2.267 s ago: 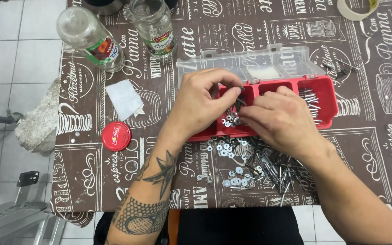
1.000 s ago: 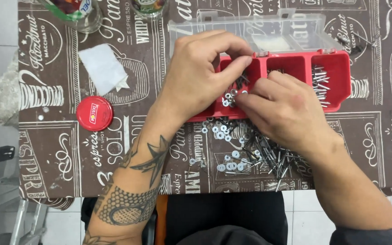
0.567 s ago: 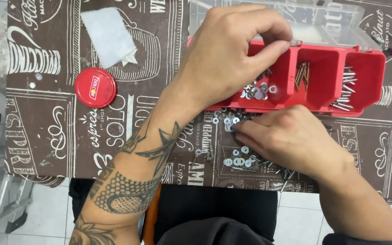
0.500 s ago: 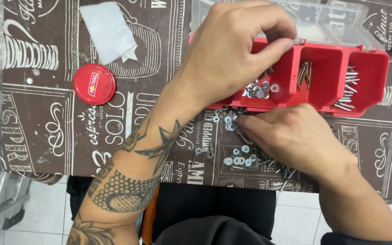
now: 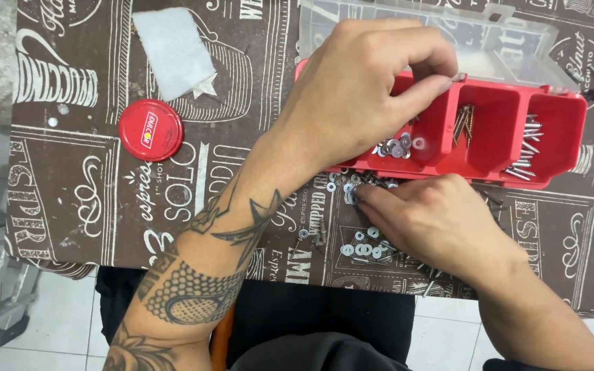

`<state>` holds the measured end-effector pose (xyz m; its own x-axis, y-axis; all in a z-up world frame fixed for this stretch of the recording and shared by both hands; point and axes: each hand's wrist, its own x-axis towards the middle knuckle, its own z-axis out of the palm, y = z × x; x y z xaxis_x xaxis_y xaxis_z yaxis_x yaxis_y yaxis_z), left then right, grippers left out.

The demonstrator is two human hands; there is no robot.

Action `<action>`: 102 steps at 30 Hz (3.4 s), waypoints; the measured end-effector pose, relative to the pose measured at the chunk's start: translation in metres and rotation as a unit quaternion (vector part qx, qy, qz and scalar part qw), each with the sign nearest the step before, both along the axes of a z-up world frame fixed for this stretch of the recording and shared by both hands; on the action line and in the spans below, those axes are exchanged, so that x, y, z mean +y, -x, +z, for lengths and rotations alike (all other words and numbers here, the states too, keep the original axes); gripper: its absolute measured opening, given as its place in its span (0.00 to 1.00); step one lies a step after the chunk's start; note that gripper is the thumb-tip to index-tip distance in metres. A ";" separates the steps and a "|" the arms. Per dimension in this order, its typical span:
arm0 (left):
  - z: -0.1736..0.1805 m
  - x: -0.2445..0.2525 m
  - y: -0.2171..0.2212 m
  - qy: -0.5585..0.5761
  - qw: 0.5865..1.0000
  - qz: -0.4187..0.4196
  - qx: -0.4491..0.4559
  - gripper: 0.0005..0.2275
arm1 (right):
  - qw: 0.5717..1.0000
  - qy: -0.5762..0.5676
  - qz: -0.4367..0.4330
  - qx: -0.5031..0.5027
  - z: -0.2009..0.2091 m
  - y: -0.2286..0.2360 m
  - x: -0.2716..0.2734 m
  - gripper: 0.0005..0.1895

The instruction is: The person sorts small metal hardware including screws, washers, and nails from a pile on the table into compartments of a red plastic organizer. They handle items one at a time, placing each into the appropriate section.

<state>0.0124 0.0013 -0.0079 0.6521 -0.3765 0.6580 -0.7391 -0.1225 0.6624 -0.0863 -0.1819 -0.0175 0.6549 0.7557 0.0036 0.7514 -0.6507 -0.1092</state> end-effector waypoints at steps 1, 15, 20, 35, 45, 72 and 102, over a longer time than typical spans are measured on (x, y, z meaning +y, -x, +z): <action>0.000 0.000 0.000 0.000 1.000 0.000 -0.001 0.04 | 1.000 0.000 0.000 -0.001 0.000 0.001 -0.001 0.03; 0.000 -0.001 0.000 -0.003 1.000 0.007 -0.011 0.03 | 0.994 0.087 -0.054 -0.047 0.002 0.015 0.005 0.20; -0.003 -0.002 -0.001 -0.007 1.000 0.008 -0.016 0.03 | 0.989 0.119 -0.052 -0.073 -0.008 0.015 0.007 0.25; 0.000 -0.002 0.001 0.005 1.000 -0.015 0.012 0.03 | 0.973 -0.136 -0.064 0.175 0.018 -0.005 -0.003 0.05; 0.015 0.003 0.007 0.023 0.974 -0.121 0.192 0.02 | 0.739 -0.497 -0.265 0.369 0.025 -0.013 -0.023 0.03; 0.037 0.042 -0.003 -0.185 0.952 0.019 0.243 0.01 | 0.756 -0.537 -0.296 0.229 0.028 -0.027 -0.024 0.08; -0.015 -0.009 0.010 -0.399 0.895 0.199 0.033 0.10 | 0.906 -0.398 -0.132 0.054 0.022 -0.019 -0.017 0.08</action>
<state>0.0021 -0.0079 -0.0233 0.8665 -0.4386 0.2384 -0.4944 -0.8200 0.2883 -0.0677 -0.1991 0.0048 0.8417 0.3592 0.4031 0.5376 -0.4894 -0.6866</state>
